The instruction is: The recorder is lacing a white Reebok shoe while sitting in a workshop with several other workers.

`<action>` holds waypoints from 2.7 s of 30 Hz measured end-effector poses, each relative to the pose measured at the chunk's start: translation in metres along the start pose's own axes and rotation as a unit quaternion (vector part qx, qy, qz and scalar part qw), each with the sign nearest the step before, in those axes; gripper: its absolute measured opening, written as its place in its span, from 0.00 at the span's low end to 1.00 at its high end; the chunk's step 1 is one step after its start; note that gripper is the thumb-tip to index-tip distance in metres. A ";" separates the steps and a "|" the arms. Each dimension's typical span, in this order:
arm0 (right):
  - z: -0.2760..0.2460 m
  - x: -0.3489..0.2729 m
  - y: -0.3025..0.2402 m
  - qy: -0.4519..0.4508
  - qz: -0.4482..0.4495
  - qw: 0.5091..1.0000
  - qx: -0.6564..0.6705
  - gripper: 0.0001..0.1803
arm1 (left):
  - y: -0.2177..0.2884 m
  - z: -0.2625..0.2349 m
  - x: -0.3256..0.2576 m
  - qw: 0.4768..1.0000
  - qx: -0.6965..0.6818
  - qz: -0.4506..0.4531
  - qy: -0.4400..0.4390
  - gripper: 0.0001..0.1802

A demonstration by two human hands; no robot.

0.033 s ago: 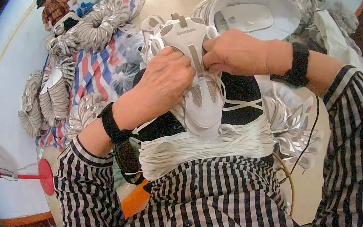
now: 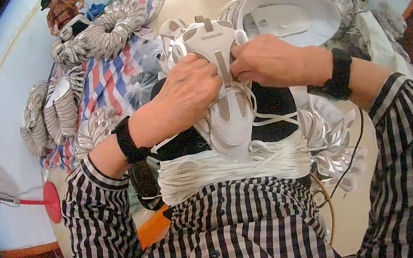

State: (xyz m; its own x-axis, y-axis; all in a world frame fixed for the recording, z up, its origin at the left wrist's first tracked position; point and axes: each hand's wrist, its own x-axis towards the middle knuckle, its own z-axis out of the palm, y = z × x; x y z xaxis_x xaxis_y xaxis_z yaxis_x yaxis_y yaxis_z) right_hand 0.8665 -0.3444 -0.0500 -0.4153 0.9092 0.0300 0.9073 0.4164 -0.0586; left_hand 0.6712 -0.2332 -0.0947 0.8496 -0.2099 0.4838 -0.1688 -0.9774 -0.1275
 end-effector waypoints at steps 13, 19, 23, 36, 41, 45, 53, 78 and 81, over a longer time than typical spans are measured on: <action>-0.007 0.022 -0.037 -0.118 0.142 0.970 -0.158 0.08 | 0.011 0.008 0.006 0.999 0.019 -0.030 -0.019 0.02; -0.008 0.028 -0.036 -0.192 0.220 0.952 -0.088 0.09 | 0.011 0.007 0.002 1.000 0.004 -0.012 0.009 0.02; -0.007 0.025 -0.024 -0.209 0.348 0.897 0.172 0.10 | 0.009 0.008 0.005 1.000 0.008 -0.004 0.009 0.02; 0.019 0.012 -0.007 -0.012 0.341 0.918 0.203 0.11 | 0.004 0.002 0.012 0.999 0.003 -0.034 -0.041 0.03; 0.018 0.015 -0.031 0.139 0.328 0.918 0.173 0.11 | 0.004 0.004 0.004 1.000 0.004 -0.013 -0.018 0.02; 0.000 0.039 -0.018 0.299 0.226 0.899 0.226 0.12 | 0.009 0.002 0.002 1.000 0.029 -0.005 -0.006 0.02; 0.017 0.040 -0.018 0.209 0.183 0.840 0.466 0.12 | 0.013 -0.019 -0.004 0.992 0.062 -0.072 -0.081 0.04; 0.059 0.048 -0.021 0.347 0.035 0.821 0.452 0.10 | -0.005 -0.021 0.016 0.863 -0.016 -0.390 -0.321 0.13; 0.057 0.047 -0.021 0.363 0.032 0.822 0.437 0.11 | -0.004 -0.016 0.014 0.879 -0.014 -0.383 -0.282 0.13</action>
State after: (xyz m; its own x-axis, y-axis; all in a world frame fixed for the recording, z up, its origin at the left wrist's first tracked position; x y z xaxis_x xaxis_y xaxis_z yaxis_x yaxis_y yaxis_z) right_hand 0.8236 -0.3100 -0.1043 0.0675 0.8196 0.5689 0.4006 0.5000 -0.7678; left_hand 0.6762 -0.2327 -0.0737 0.8303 0.5500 -0.0893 0.5563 -0.8277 0.0741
